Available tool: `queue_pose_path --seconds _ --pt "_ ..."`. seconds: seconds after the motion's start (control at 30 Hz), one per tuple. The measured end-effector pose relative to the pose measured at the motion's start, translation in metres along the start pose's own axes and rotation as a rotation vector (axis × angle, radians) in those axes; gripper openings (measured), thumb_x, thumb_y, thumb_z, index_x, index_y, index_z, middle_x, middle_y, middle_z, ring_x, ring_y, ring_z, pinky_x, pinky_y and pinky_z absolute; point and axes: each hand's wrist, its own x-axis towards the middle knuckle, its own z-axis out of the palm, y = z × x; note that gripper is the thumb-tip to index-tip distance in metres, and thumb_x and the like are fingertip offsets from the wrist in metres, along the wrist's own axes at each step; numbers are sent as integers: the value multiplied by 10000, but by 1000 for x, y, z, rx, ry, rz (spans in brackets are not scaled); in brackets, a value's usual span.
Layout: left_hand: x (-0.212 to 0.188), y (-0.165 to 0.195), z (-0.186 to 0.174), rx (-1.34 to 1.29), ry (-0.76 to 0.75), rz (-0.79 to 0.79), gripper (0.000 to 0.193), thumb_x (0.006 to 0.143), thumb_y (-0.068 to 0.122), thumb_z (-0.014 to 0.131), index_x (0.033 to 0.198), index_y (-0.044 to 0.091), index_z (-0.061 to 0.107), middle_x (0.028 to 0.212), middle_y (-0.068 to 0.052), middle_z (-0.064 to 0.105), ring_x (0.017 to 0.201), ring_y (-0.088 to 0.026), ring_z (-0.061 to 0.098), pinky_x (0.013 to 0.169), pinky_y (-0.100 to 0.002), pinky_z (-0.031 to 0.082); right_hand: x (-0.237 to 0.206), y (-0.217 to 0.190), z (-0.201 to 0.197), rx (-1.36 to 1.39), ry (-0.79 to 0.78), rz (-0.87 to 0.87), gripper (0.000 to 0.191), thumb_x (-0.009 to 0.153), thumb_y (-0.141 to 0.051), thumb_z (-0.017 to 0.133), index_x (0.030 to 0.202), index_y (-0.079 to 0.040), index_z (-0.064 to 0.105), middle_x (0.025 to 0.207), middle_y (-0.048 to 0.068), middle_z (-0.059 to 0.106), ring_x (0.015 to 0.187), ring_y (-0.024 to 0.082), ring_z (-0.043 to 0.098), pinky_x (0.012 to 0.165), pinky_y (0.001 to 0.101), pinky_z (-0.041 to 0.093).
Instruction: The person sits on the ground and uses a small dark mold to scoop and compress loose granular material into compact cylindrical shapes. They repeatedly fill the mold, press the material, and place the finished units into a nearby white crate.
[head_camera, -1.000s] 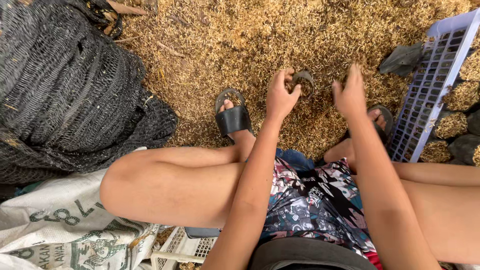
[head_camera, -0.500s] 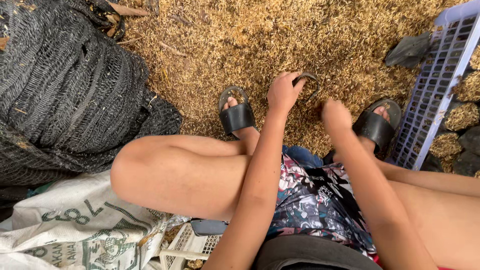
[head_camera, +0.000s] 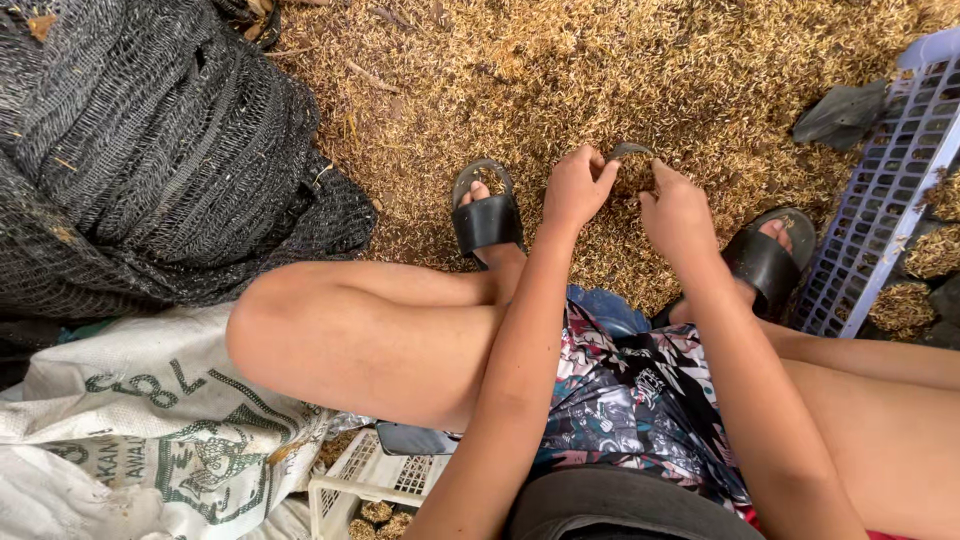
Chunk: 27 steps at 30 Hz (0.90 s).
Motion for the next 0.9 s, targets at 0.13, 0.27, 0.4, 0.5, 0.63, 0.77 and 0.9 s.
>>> queue_pose_path --seconds 0.13,0.27,0.4,0.5,0.63,0.77,0.9 --pt "0 5 -2 -3 -101 15 249 1014 254 564 902 40 626 782 -131 695 682 -287 675 655 -438 514 -18 -9 30 -192 4 -154 681 937 -36 557 1551 140 321 1609 335 350 1439 427 406 1185 486 358" --pt "0 6 -2 -74 -73 71 239 1018 244 541 924 36 610 786 -151 685 691 -323 667 668 -459 512 -18 -19 40 -409 -37 -251 657 985 -86 414 1609 78 289 1686 249 256 1570 370 245 1248 497 223" --pt "1 1 4 -42 11 173 238 1016 233 558 921 16 580 827 -185 674 759 -371 652 711 -483 505 -10 -13 33 -741 -56 -323 649 998 -185 385 1617 -4 312 1700 129 283 1579 251 245 1269 478 166" --pt "0 -1 12 5 93 271 219 1004 236 541 927 36 585 874 -170 679 804 -358 647 723 -479 515 -2 -9 30 -920 -138 -349 608 1022 -245 397 1602 -70 343 1698 73 306 1580 197 247 1261 458 164" --pt "-3 6 14 157 -32 248 269 1040 265 474 898 65 585 821 -106 667 748 -265 643 733 -437 534 11 -20 23 -913 -216 -286 651 975 -318 450 1587 -108 376 1676 59 327 1544 195 264 1209 466 203" --pt "5 27 -8 224 -251 18 298 1027 316 506 914 74 639 828 -93 669 746 -254 639 734 -431 544 11 -26 6 -761 -230 -286 617 957 -374 524 1504 -112 416 1601 72 388 1491 215 333 1215 527 188" --pt "12 40 -22 121 -451 -288 357 1038 413 518 1062 95 677 944 -102 736 852 -310 739 812 -451 614 -14 -21 -3 -168 28 -127 431 1032 -247 610 1445 -148 539 1576 61 507 1491 242 463 1267 440 337"
